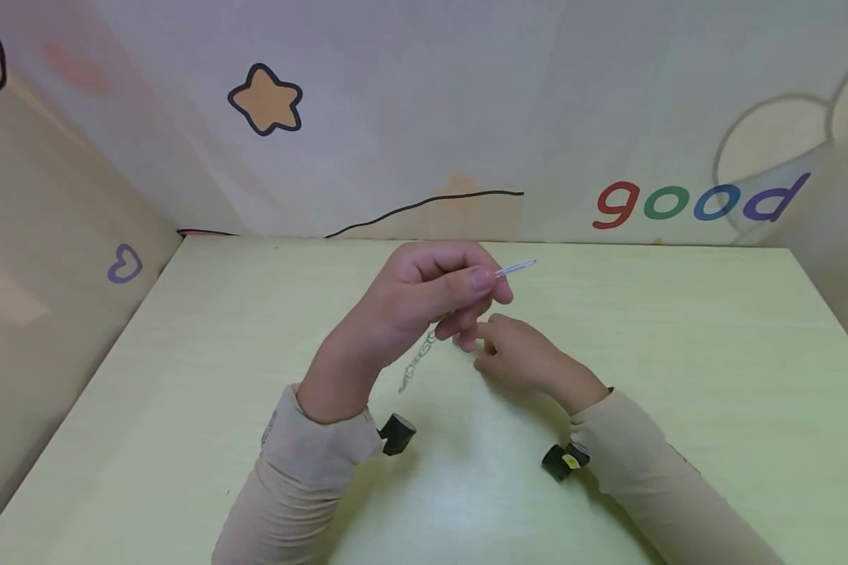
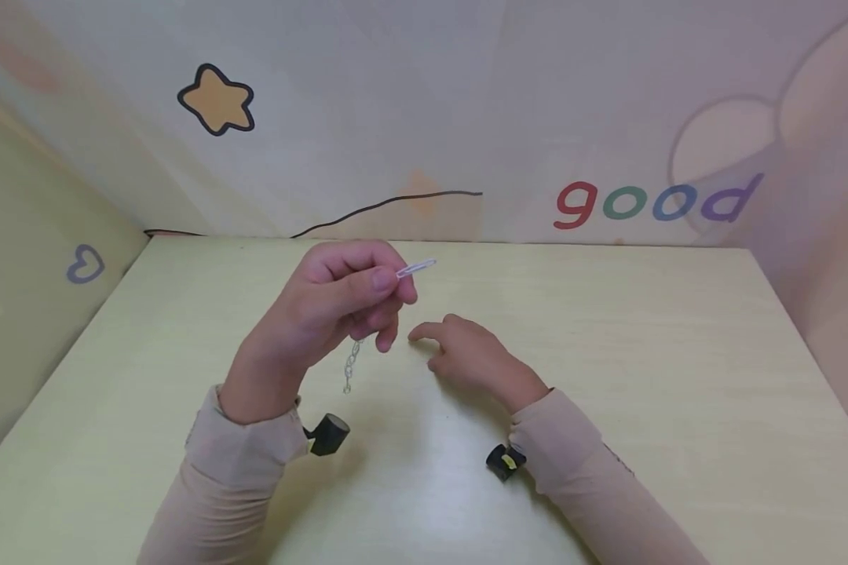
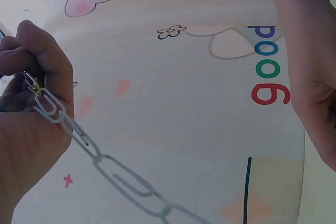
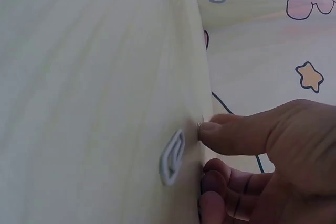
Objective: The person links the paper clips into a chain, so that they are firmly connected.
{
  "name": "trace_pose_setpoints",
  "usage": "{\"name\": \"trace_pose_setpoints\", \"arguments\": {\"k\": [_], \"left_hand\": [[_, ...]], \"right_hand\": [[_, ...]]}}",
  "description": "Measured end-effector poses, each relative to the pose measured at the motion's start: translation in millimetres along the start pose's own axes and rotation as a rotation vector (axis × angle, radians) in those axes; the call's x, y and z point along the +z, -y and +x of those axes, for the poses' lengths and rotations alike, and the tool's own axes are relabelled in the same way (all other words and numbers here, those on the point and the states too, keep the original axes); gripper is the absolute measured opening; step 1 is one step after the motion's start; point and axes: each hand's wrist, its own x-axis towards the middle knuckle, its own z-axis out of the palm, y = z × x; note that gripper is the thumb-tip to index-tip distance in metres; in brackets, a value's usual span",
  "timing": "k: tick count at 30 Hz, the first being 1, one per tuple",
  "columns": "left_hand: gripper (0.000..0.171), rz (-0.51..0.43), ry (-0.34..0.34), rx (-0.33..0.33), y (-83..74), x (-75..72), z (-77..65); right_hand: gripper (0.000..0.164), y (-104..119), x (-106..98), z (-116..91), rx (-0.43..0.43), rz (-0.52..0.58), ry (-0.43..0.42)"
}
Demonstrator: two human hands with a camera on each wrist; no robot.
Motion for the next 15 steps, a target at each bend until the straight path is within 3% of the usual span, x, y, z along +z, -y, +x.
{"name": "trace_pose_setpoints", "arguments": {"k": [5, 9, 15], "left_hand": [[0.024, -0.005, 0.004, 0.001, -0.9, -0.4, -1.1], [0.024, -0.007, 0.009, 0.001, -0.6, -0.4, -1.8], [0.025, -0.023, 0.018, 0.005, -1.0, -0.2, -1.3]], "right_hand": [[0.015, 1.1, 1.3, -0.6, -0.047, -0.043, 0.000], [0.018, 0.6, 1.8, -1.5, -0.041, -0.045, 0.010], [0.023, -4.4, -2.2, -3.3, -0.014, 0.049, -0.005]]}}
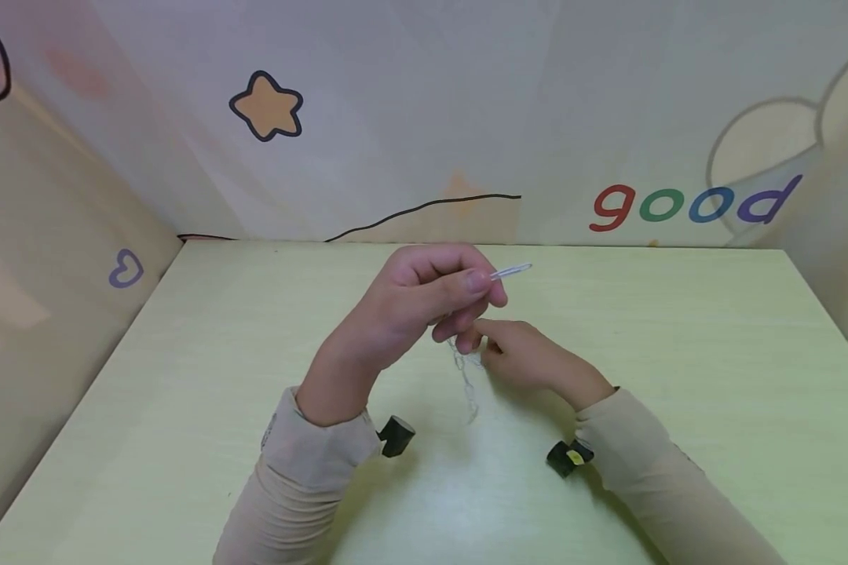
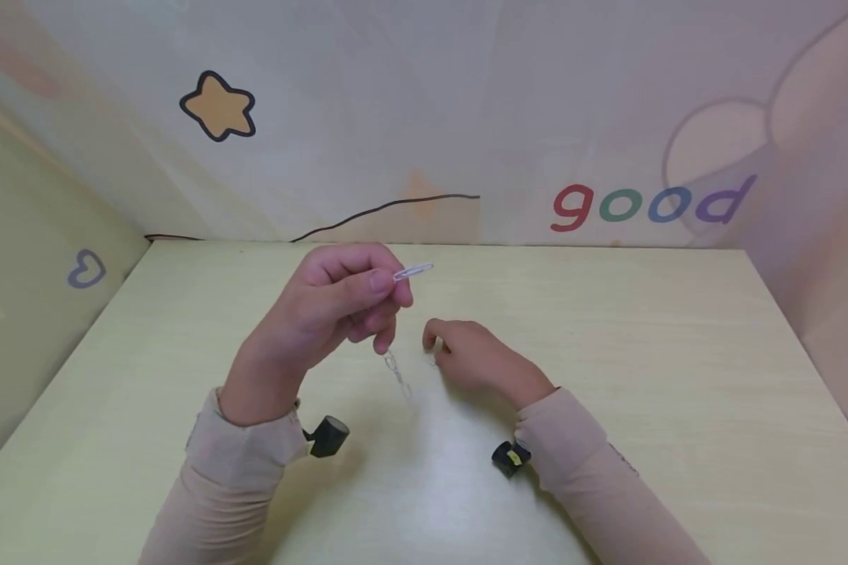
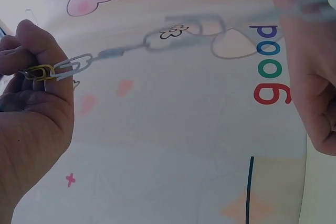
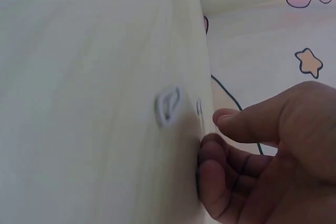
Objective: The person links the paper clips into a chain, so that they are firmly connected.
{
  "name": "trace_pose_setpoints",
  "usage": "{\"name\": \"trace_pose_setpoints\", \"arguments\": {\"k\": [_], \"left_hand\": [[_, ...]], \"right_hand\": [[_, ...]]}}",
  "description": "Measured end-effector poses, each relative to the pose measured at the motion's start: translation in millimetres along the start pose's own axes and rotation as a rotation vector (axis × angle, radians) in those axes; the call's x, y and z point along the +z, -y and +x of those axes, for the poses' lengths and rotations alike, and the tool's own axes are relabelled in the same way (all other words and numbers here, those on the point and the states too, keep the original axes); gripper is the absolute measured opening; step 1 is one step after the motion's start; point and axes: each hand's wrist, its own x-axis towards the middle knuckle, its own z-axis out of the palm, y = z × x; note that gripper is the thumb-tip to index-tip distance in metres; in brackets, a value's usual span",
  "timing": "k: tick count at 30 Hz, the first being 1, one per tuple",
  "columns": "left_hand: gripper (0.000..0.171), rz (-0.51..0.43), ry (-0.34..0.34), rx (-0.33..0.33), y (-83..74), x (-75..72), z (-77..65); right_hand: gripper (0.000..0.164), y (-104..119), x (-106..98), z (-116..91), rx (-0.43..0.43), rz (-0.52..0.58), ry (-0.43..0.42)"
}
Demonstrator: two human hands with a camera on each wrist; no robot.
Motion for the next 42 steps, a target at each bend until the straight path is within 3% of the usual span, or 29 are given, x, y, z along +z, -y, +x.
{"name": "trace_pose_setpoints", "arguments": {"k": [7, 16, 27, 34, 42], "left_hand": [[0.024, -0.020, 0.003, 0.014, -0.5, -0.6, 2.4], [0.023, 0.029, 0.000, 0.007, -1.1, 0.9, 4.2], [0.023, 0.038, -0.004, 0.003, 1.1, -2.6, 1.2], [0.024, 0.051, -0.014, 0.020, -1.5, -5.5, -1.7], [0.023, 0.051, -0.007, 0.035, -2.0, -6.2, -0.7]], "right_hand": [[0.015, -0.4, -3.8, -1.6, 0.068, 0.052, 0.011], [0.026, -5.6, -1.6, -1.5, 0.033, 0.015, -0.002], [0.013, -7.1, -3.8, -0.2, 0.029, 0.013, -0.038], [0.021, -9.8, -14.1, -2.4, 0.049, 0.039, 0.043], [0.021, -3.2, -16.3, -4.5, 0.010, -0.066, 0.081]]}}
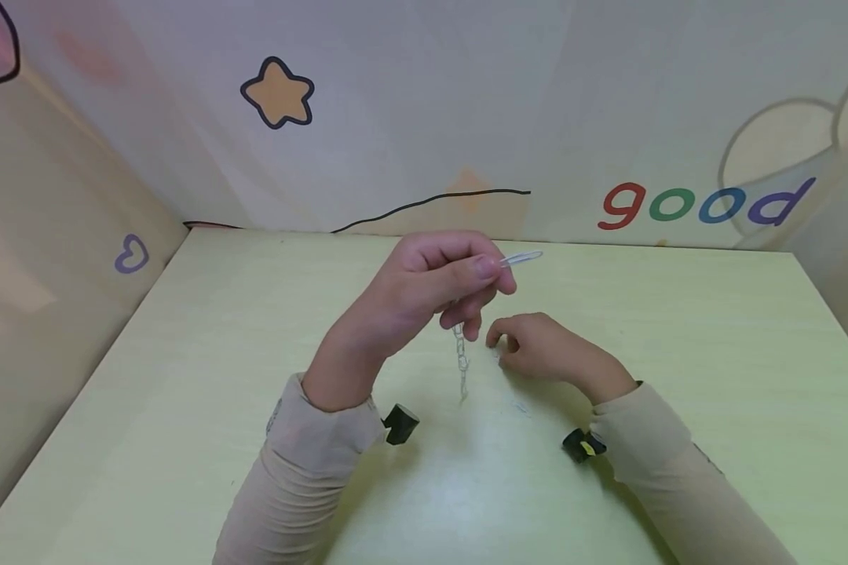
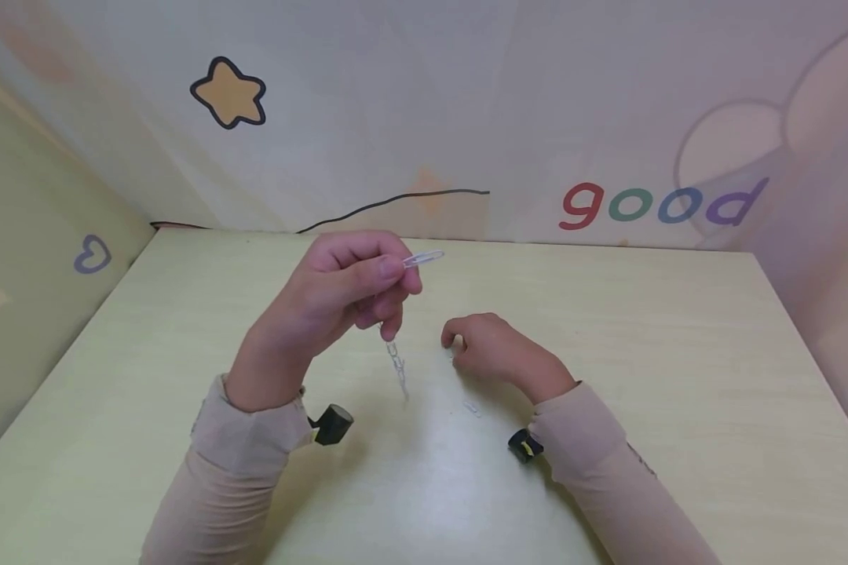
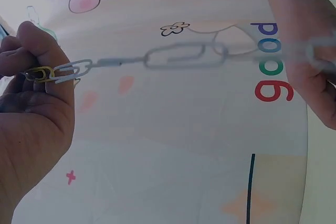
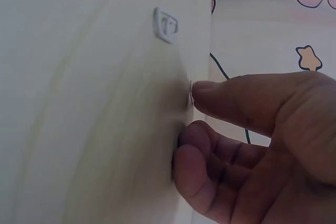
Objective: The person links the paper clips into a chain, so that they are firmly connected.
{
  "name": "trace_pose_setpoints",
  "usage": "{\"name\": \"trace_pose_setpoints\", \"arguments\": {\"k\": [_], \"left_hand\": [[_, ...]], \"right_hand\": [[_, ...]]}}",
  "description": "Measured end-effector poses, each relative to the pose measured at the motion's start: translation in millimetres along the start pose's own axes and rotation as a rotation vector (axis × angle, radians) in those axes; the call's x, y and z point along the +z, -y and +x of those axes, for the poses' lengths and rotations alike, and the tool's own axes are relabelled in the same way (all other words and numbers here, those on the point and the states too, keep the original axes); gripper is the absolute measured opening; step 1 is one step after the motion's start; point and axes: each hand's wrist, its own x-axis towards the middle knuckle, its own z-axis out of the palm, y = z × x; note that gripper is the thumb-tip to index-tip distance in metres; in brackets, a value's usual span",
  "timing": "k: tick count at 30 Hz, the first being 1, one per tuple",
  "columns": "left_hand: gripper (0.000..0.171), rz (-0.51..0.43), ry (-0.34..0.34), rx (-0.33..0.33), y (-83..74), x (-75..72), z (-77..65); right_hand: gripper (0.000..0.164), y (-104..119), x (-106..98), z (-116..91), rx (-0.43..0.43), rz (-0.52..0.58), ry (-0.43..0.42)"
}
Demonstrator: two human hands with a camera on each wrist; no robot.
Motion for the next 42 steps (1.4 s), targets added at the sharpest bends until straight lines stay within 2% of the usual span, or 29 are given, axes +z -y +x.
{"name": "trace_pose_setpoints", "arguments": {"k": [5, 9, 13, 19, 22, 29, 38, 42], "left_hand": [[0.023, -0.004, -0.002, -0.011, 0.8, 1.1, 0.3], [0.023, 0.001, -0.003, -0.018, 1.4, 1.4, 0.3], [0.023, 0.007, -0.002, -0.023, 1.6, 1.3, 0.6], [0.024, 0.011, -0.007, -0.023, -0.3, 0.6, 1.2], [0.024, 0.012, -0.012, -0.022, -1.1, 1.0, 1.5], [0.023, 0.004, -0.015, -0.019, -0.1, 2.0, 2.2], [0.023, -0.005, 0.001, -0.050, 2.9, 6.6, 4.5], [0.024, -0.001, -0.007, -0.053, 2.7, 7.2, 2.5]], "right_hand": [[0.024, 2.5, 1.8, -0.5, -0.004, -0.041, 0.011], [0.025, 2.1, 2.1, 0.4, 0.041, -0.054, 0.015], [0.019, 1.0, -0.5, -0.7, 0.083, -0.078, -0.001], [0.005, 5.6, -4.0, -3.3, 0.087, -0.128, -0.029], [0.009, 9.0, -4.6, -5.1, 0.096, -0.148, -0.033], [0.019, 11.4, -2.6, -11.6, 0.111, -0.267, -0.055], [0.007, 17.8, 6.4, -10.7, 0.158, -0.395, -0.096], [0.011, 19.8, 9.2, -10.9, 0.150, -0.465, -0.124]]}}
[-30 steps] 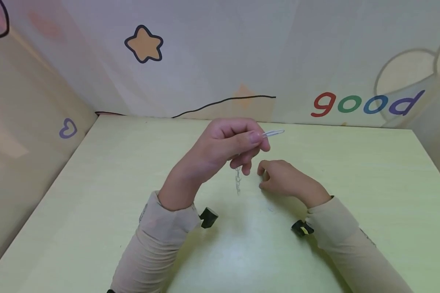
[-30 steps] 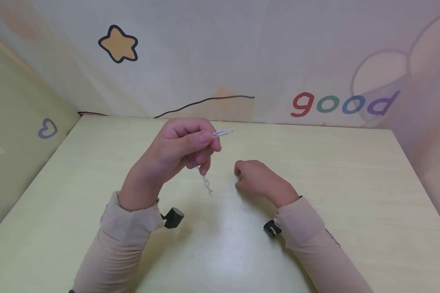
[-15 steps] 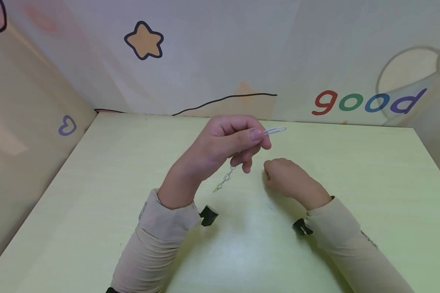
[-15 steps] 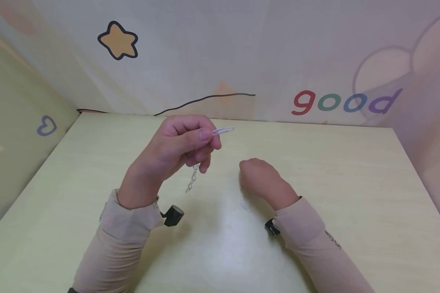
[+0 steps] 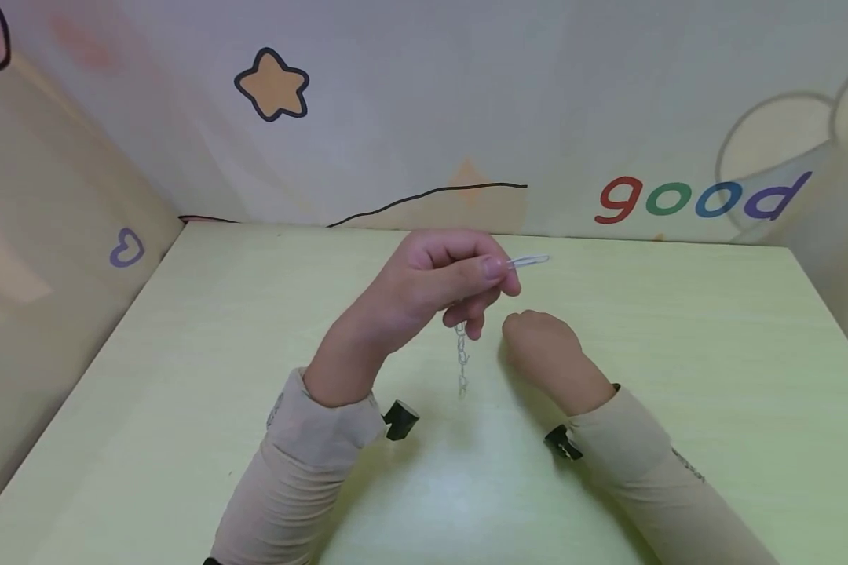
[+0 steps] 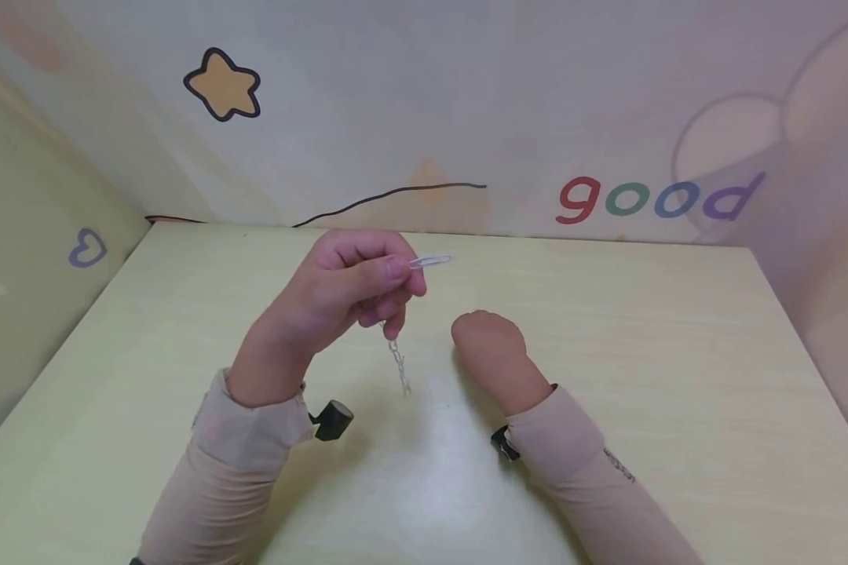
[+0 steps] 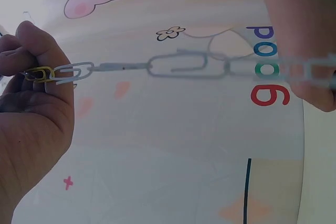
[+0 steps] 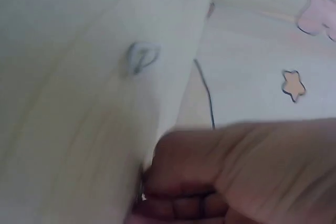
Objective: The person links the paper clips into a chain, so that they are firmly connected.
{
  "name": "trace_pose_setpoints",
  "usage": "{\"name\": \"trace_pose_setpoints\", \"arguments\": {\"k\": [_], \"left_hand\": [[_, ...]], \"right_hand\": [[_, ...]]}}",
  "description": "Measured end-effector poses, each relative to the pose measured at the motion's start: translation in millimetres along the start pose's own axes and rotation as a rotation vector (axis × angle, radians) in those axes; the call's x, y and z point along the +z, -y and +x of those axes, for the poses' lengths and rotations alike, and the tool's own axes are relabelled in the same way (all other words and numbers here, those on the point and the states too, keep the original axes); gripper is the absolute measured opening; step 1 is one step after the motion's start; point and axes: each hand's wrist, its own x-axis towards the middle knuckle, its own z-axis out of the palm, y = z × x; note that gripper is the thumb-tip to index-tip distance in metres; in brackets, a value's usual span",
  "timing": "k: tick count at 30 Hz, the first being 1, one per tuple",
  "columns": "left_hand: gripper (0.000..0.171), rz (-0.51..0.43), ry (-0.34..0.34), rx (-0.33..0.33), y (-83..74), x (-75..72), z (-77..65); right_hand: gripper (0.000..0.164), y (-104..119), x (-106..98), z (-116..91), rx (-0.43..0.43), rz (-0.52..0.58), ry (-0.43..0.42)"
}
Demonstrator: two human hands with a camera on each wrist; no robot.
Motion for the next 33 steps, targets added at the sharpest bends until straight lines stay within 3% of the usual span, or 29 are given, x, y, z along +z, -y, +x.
{"name": "trace_pose_setpoints", "arguments": {"k": [5, 11, 24, 33], "left_hand": [[0.025, 0.009, -0.014, 0.002, -1.2, -1.2, -4.1], [0.025, 0.003, -0.022, 0.011, -1.7, -1.2, -6.6], [0.025, 0.006, -0.005, 0.017, -1.8, -0.5, -2.6], [0.025, 0.004, 0.001, 0.016, -3.6, 0.1, -0.3]], "right_hand": [[0.012, 0.1, 0.9, -0.9, -0.011, -0.038, -0.024], [0.004, -3.5, 1.1, -0.8, 0.016, -0.009, 0.025], [0.013, -24.7, 0.0, 3.9, 0.012, 0.136, 0.076], [0.010, -27.9, -3.0, 2.7, 0.015, 0.227, 0.059]]}}
